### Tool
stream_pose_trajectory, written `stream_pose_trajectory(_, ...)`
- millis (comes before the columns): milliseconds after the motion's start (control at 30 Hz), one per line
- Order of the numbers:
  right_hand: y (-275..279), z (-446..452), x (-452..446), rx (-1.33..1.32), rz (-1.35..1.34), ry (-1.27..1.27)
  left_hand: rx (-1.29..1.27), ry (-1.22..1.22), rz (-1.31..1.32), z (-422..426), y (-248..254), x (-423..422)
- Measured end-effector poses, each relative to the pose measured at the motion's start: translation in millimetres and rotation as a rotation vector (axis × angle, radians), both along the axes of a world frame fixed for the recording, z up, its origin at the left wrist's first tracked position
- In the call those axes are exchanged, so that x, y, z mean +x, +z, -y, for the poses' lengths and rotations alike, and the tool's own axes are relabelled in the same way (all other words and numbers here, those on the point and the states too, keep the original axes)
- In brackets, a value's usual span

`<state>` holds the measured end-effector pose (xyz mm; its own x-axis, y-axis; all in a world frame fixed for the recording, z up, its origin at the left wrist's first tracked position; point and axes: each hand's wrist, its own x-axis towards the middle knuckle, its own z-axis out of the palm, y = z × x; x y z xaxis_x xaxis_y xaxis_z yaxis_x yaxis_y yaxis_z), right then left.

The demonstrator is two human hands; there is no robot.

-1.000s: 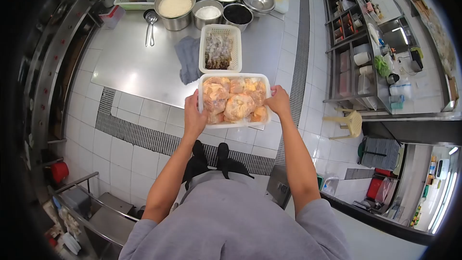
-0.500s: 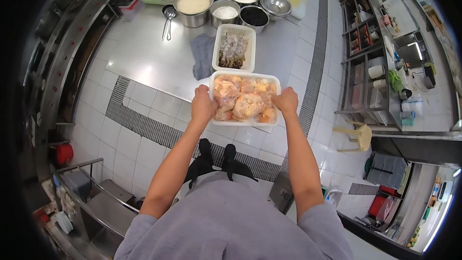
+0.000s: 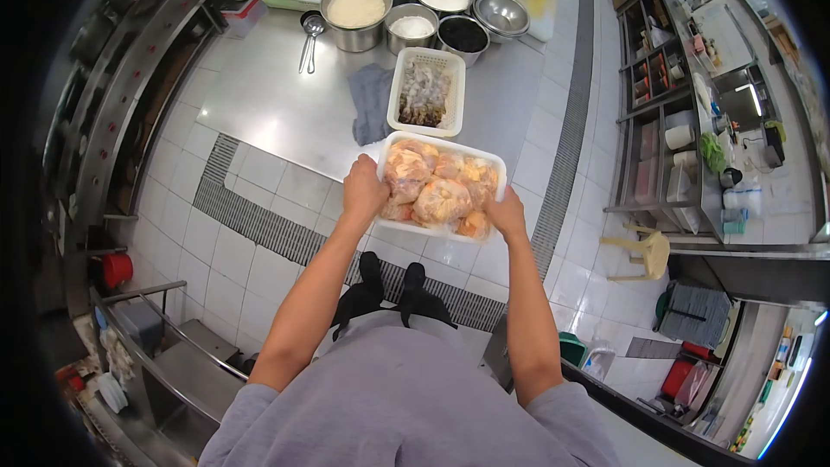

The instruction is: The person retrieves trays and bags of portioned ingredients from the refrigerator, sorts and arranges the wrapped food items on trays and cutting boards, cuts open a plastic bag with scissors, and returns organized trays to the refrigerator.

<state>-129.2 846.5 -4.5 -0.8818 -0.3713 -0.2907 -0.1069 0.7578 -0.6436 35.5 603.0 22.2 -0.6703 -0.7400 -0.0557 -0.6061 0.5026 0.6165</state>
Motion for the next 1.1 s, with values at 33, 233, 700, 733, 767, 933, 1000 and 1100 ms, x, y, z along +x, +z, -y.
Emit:
stream_pose_trajectory(33,4,-3,6,-0.003,-0.002,0.004,0.0,-0.015,0.012,2,-1,-2)
stream_pose_trajectory(233,-1,-27,28,-0.27,0.664,-0.12,-0.049,-0.012,-0.025,1,-3,1)
stream_pose_trajectory(700,2,62,145,-0.479,0.75,0.118,-0.136,0.398,-0.079,27,66,179)
stream_pose_trajectory(733,9,81,156,-0.474,0.763,0.208,-0.176,0.447,-0.073,31,70,205)
stream_pose_trajectory(767,10,102,169,-0.457,0.798,0.292,-0.215,0.495,-0.064,33,75,233)
stream_pose_trajectory(933,67,192,285,-0.38,0.876,0.564,-0.209,0.828,0.004,39,123,387)
stream_pose_trajectory(1000,72,218,342,-0.363,0.988,0.655,-0.326,0.945,0.069,33,146,448)
stream_pose_trajectory(1100,69,267,527,-0.239,1.003,0.71,-0.271,1.071,0.094,58,138,630)
